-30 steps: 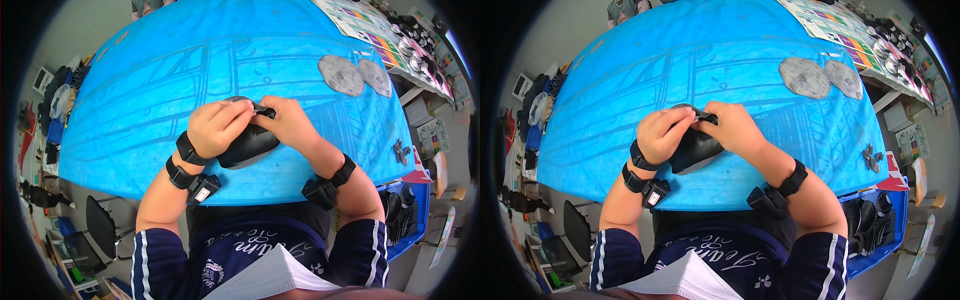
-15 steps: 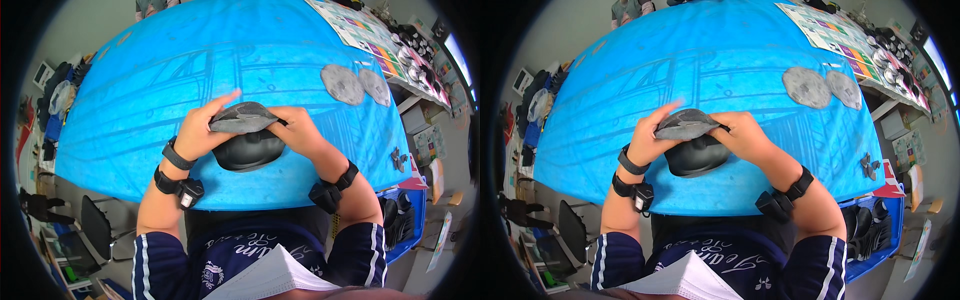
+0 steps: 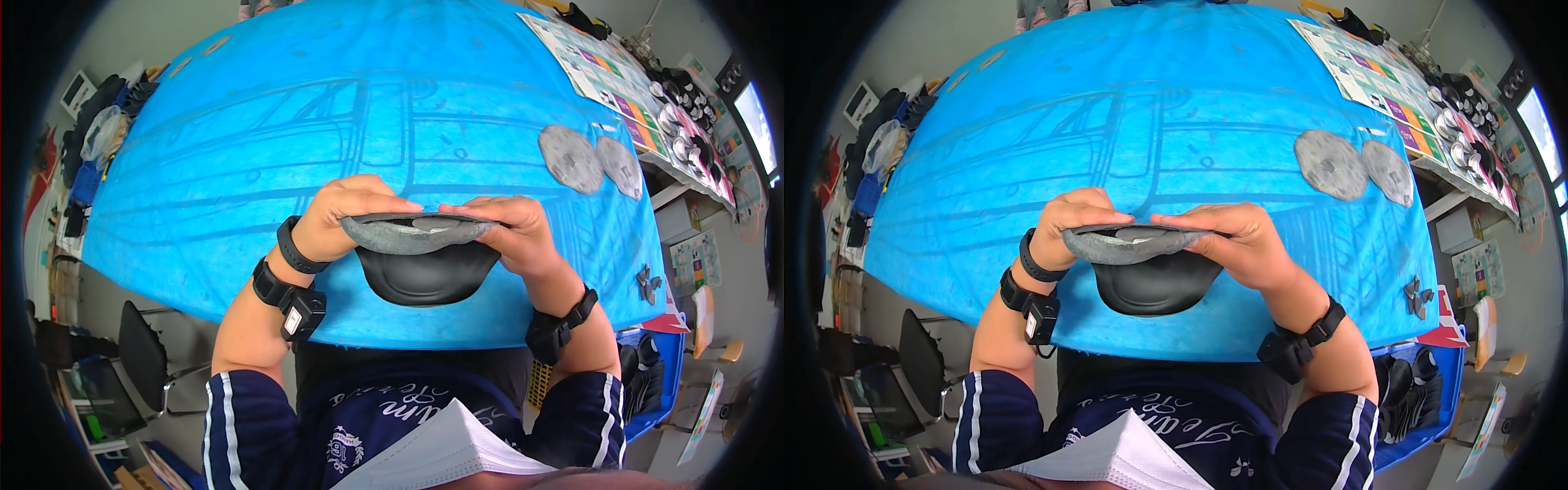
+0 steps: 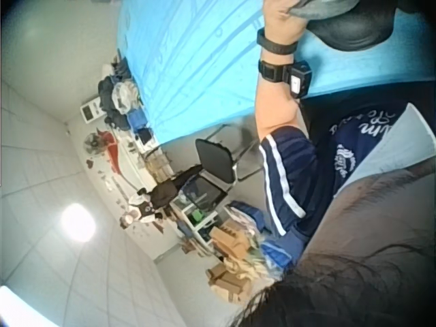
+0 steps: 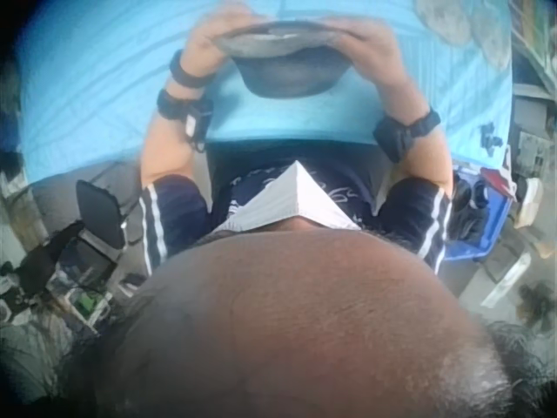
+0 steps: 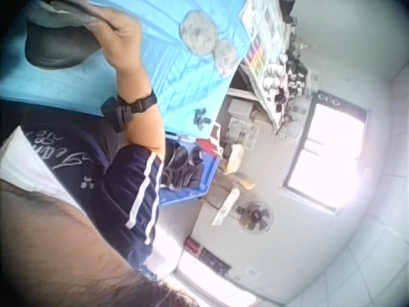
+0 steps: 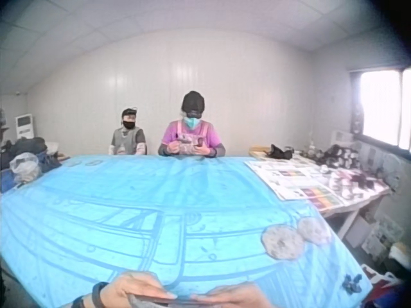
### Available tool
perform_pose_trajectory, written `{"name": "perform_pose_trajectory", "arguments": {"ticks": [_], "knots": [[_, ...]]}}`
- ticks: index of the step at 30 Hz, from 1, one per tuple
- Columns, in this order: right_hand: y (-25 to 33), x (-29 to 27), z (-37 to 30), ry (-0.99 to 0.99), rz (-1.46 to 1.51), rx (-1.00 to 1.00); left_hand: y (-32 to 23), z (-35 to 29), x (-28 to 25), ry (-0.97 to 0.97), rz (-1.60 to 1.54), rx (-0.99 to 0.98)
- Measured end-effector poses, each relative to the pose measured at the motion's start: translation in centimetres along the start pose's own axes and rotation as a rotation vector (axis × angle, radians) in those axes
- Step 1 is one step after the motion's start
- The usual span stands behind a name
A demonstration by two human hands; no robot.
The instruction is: Manually assemble and inspect shoe components at a workstation.
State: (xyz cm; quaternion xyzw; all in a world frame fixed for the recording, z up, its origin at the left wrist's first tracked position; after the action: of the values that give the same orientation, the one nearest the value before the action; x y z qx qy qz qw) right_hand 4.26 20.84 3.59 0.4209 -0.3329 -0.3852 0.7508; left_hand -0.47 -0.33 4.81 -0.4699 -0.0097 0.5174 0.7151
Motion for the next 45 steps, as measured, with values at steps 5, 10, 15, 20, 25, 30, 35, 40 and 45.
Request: {"name": "perform_pose_trajectory", "arguments": {"ticks": [5,10,15,20,25,30,35,40,45], "knots": [[-0.4,-0.3,-0.8,-0.127,0.068,0.097,0.3,-0.1,-0.2,0.007,-0.050,-0.005],[-1.3,-0.9,-0.4,-0.200,0.175,0.188,0.8,-0.3,-0.3,0.033,-0.097,-0.117],[-1.5,-0.6,1.1,-0.243,0.213,0.226,1.8,-0.4,0.9,-0.044,-0.305,-0.419],[-2.9,-0.9,0.3,-0.181,-0.046,0.319,1.5,-0.1,1.5,0.150,-0.064,-0.413],[-1.5,-0.1,-0.1,-0.181,-0.289,0.088,-0.2,0.6,1.6,0.030,0.190,-0.165],[0.8,-0.4,0.1,-0.061,-0.386,-0.035,-1.2,0.5,1.0,0.030,0.146,0.015],[1.4,-3.1,-0.1,-0.020,0.011,0.008,-0.1,-0.5,-0.8,0.109,-0.088,-0.094],[2.1,-3.5,0.5,-0.198,0.321,-0.002,-0.7,-0.4,-2.0,-0.184,-0.239,-0.256],[1.0,0.6,0.6,-0.049,-0.226,0.062,-0.8,0.3,0.9,0.062,-0.137,-0.333]]}}
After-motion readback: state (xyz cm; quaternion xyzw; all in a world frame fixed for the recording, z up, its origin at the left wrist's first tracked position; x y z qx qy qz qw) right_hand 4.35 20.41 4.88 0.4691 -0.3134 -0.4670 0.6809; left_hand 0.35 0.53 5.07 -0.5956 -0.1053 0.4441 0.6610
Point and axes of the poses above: each hand's wrist, its own z-axis towards the middle knuckle, its own x-axis out of the palm, y = z × x, the point moved 3 cm from there along z, towards the middle knuckle, and after that the axes turned 6 degrees about z, right-handed, at the moved point
